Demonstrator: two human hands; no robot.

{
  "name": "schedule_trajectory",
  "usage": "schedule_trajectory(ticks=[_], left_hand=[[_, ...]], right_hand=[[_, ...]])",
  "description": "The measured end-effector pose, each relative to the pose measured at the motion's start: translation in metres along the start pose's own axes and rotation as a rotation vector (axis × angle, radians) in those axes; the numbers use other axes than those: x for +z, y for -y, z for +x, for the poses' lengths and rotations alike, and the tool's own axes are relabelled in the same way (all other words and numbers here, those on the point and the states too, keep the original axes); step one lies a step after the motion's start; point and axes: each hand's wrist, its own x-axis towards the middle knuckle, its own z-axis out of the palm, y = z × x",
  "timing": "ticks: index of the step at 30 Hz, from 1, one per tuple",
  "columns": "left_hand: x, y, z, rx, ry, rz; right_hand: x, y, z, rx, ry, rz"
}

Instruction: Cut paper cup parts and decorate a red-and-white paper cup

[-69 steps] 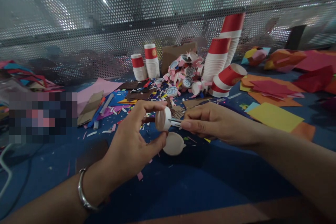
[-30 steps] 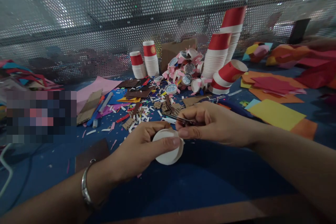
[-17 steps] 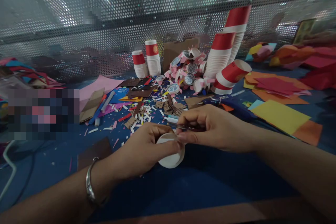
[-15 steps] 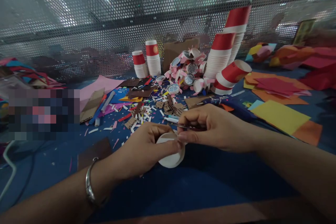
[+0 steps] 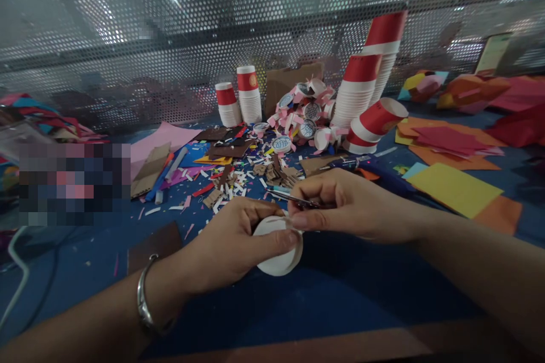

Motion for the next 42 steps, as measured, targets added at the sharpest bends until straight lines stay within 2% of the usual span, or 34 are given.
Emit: schedule_trajectory(ticks=[5, 12, 18, 24, 32, 35, 39, 42], left_hand=[[0.004, 0.004, -0.005, 0.09, -0.025, 0.082], [0.006, -0.004, -0.001, -0.002, -0.082, 0.113], [0.007, -0.006, 0.001, -0.012, -0.066, 0.13], [0.003, 0.003, 0.001, -0.037, -0.024, 0.125], [0.005, 0.005, 0.002, -0.022, 0.003, 0.058], [0.004, 0.005, 0.001, 0.044, 0.028, 0.094], [0.002, 0.007, -0.002, 0.198, 0.039, 0.208], [0.002, 0.007, -0.002, 0.252, 0.024, 0.214]], right_hand=[[-0.001, 0.0, -0.002, -0.052, 0.041, -0.002], [0.001, -0.005, 0.002, -0.05, -0.032, -0.026], [0.003, -0.005, 0.002, -0.016, -0.064, -0.078], [0.005, -0.009, 0.003, 0.01, -0.04, -0.098], [0.003, -0.007, 0.004, 0.04, -0.041, 0.052], [0.001, -0.006, 0.003, 0.023, 0.003, 0.105], [-0.001, -0.006, 0.001, -0.031, 0.052, 0.131], [-0.001, -0.004, 0.0, -0.069, 0.061, 0.114]])
